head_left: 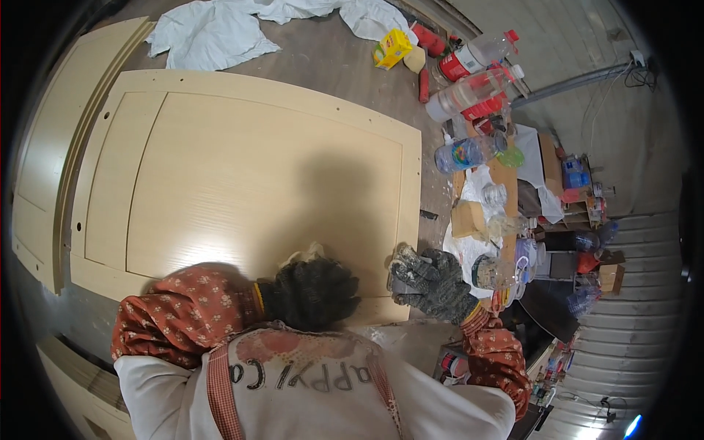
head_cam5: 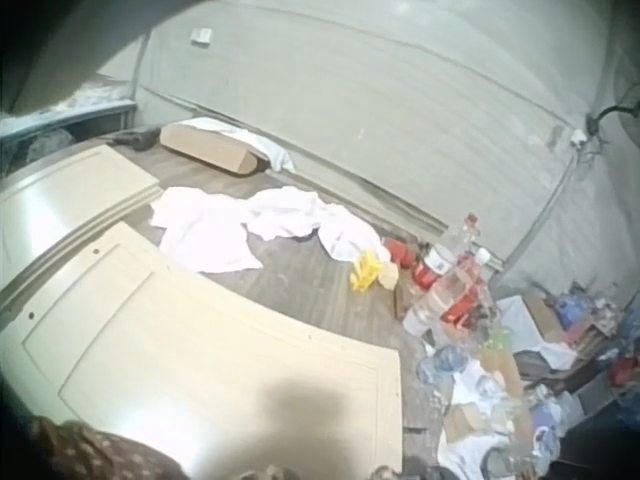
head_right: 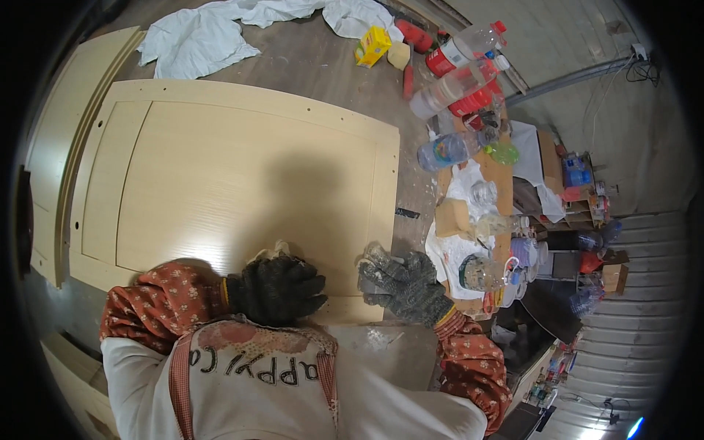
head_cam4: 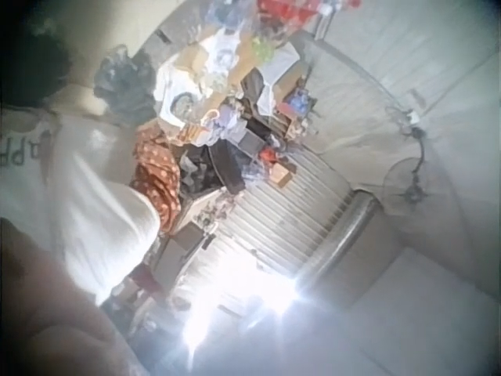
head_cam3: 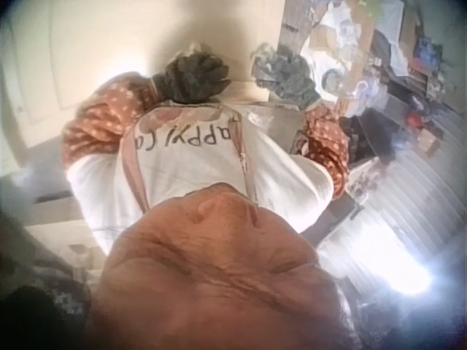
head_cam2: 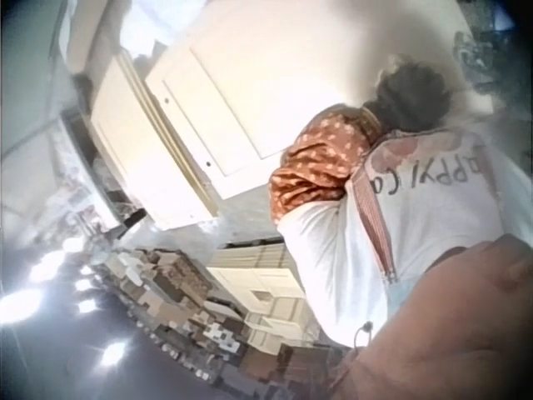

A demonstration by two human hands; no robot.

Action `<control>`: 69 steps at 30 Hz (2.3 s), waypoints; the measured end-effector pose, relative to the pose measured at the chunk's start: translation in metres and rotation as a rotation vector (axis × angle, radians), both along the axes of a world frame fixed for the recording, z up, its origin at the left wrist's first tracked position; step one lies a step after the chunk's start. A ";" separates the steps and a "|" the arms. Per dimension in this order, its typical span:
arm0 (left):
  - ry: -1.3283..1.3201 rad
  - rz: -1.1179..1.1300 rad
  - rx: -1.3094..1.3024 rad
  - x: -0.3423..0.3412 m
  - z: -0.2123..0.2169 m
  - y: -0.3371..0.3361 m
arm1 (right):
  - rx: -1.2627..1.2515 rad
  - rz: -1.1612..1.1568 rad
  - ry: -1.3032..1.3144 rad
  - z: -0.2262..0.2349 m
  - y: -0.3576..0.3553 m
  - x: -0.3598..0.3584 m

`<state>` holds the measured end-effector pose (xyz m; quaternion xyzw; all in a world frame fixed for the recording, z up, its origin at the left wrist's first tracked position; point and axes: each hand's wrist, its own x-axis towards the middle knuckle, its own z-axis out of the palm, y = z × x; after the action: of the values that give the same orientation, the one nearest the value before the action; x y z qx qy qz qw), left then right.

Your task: The person wipes and sands wooden cabinet doors with a cloth and a sanding block. Then, the person applies paste from a cup into the joints of a wooden door using a small wooden stick.

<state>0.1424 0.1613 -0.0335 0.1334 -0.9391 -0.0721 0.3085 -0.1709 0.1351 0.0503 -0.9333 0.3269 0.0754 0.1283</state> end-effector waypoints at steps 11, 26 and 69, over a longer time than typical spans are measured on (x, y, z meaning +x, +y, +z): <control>-0.052 0.003 -0.003 0.004 0.032 -0.005 | -0.308 -0.007 0.140 -0.001 -0.169 0.026; 0.033 -0.028 0.119 0.002 0.038 -0.017 | -0.223 -0.016 0.029 0.005 0.077 -0.023; 0.042 0.086 0.105 0.004 0.032 -0.018 | -0.107 -0.544 -0.711 -0.017 -0.179 0.023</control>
<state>0.1461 0.1433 -0.0013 0.1883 -0.9206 -0.1109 0.3236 -0.1481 -0.0441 0.0336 -0.7867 0.4993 -0.3033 0.1993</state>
